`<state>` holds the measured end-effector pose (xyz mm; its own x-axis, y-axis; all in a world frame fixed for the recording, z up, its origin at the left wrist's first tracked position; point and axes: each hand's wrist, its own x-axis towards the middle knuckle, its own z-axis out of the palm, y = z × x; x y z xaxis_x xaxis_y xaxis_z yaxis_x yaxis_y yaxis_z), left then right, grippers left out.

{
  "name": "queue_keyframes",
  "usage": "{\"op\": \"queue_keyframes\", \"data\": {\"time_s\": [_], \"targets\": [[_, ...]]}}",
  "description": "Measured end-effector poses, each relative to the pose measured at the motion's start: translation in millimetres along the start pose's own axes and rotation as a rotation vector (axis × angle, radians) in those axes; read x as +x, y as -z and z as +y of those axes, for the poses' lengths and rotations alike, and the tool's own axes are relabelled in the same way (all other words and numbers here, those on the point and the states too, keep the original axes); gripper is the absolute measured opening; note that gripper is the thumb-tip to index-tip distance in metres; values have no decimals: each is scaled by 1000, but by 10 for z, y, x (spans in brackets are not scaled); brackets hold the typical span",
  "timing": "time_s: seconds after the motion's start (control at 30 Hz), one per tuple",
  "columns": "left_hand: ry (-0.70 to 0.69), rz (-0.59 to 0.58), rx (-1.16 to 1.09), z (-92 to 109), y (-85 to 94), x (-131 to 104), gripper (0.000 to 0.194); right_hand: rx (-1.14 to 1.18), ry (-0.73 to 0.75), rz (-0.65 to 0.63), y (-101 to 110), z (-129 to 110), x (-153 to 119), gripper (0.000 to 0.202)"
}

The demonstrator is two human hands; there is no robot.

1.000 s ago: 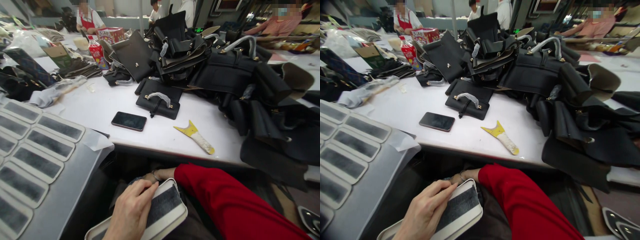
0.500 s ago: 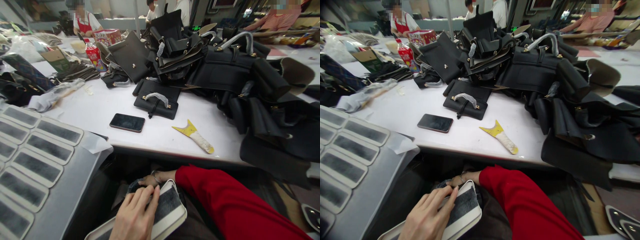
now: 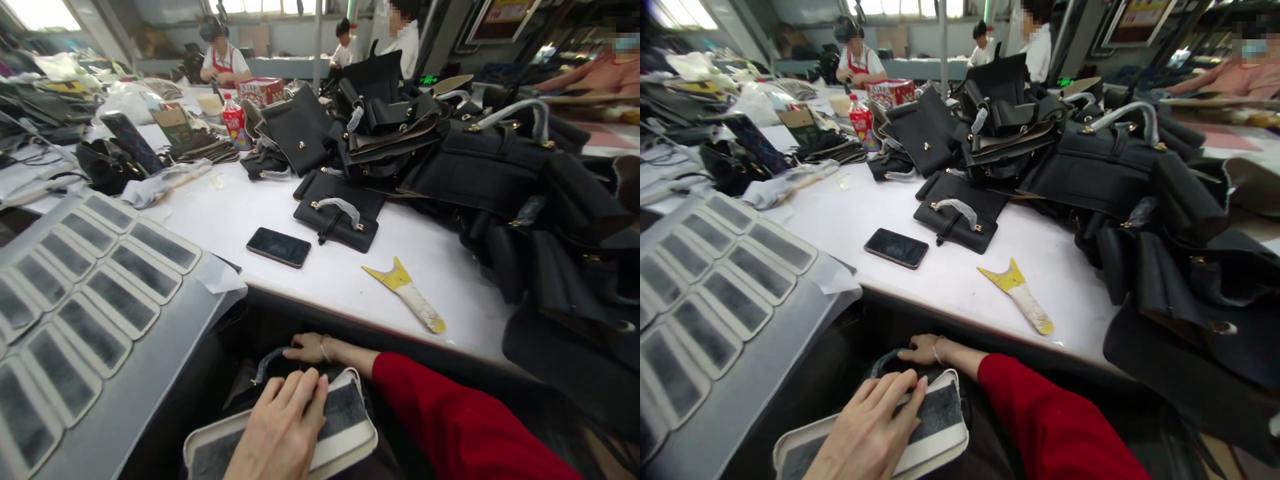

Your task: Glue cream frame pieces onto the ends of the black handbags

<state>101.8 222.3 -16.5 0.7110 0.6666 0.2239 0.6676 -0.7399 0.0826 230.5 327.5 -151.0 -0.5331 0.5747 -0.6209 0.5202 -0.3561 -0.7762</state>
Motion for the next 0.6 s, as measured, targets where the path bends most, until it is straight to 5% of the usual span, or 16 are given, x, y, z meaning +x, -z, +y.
{"op": "queue_keyframes", "data": {"time_s": [0.2, 0.33, 0.43, 0.6], "targets": [[141, -191, -169, 99, 182, 24, 36, -155, 76, -89, 394, -467, -549, 29], [224, -202, -280, 126, 284, -12, 36, -229, 148, -265, 506, -701, -884, 13], [261, -180, -360, 127, 294, -55, 34, -269, 171, -390, 615, -743, -1055, 24], [288, -157, -413, 170, 297, -81, 31, -382, 198, -352, 635, -698, -1226, 40]]}}
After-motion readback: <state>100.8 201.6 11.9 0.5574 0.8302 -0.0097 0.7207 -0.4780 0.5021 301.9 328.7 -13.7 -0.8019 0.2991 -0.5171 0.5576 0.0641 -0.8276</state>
